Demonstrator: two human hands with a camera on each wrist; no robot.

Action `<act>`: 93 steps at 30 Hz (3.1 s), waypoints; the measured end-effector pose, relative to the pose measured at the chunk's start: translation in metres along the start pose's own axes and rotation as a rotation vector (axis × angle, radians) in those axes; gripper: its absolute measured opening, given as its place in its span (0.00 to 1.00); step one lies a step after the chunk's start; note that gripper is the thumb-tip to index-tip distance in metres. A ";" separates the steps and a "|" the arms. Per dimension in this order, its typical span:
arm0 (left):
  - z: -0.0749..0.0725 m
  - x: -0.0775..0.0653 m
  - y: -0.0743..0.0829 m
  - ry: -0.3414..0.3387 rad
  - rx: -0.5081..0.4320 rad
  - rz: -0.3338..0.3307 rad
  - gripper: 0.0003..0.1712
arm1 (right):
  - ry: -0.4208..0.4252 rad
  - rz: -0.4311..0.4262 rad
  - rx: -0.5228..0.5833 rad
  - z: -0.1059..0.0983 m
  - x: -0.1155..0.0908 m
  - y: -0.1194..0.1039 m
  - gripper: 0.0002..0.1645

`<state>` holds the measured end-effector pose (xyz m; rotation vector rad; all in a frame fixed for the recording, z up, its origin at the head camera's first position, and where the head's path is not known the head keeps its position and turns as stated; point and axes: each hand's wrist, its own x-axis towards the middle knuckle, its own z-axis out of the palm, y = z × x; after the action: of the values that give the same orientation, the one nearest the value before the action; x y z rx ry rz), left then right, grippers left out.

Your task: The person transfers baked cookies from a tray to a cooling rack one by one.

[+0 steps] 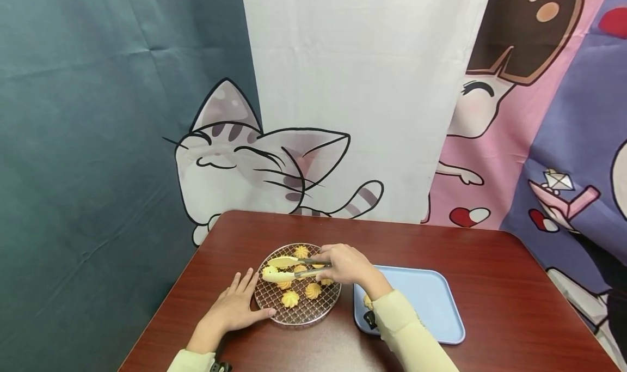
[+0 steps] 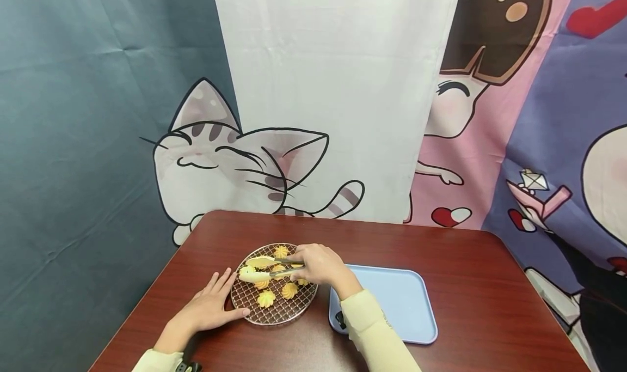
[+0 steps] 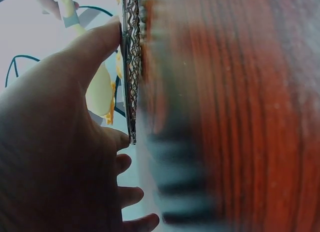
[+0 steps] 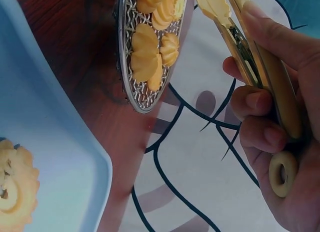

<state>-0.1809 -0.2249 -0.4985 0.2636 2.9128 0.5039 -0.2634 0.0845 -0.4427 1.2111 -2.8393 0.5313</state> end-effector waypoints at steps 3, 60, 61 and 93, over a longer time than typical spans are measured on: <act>0.001 0.000 0.000 0.002 -0.002 0.001 0.66 | -0.008 0.011 -0.007 0.001 -0.001 0.001 0.29; 0.002 0.002 -0.002 -0.002 -0.020 0.016 0.68 | 0.165 0.183 0.036 -0.048 -0.190 0.062 0.32; 0.003 0.002 -0.002 -0.002 -0.021 0.016 0.68 | 0.161 0.188 0.035 -0.048 -0.193 0.062 0.32; 0.002 0.002 -0.003 -0.003 -0.023 0.022 0.68 | 0.106 0.172 0.096 -0.051 -0.231 0.072 0.28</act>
<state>-0.1827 -0.2268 -0.5018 0.2932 2.9019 0.5401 -0.1584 0.3079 -0.4486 0.9242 -2.8720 0.7218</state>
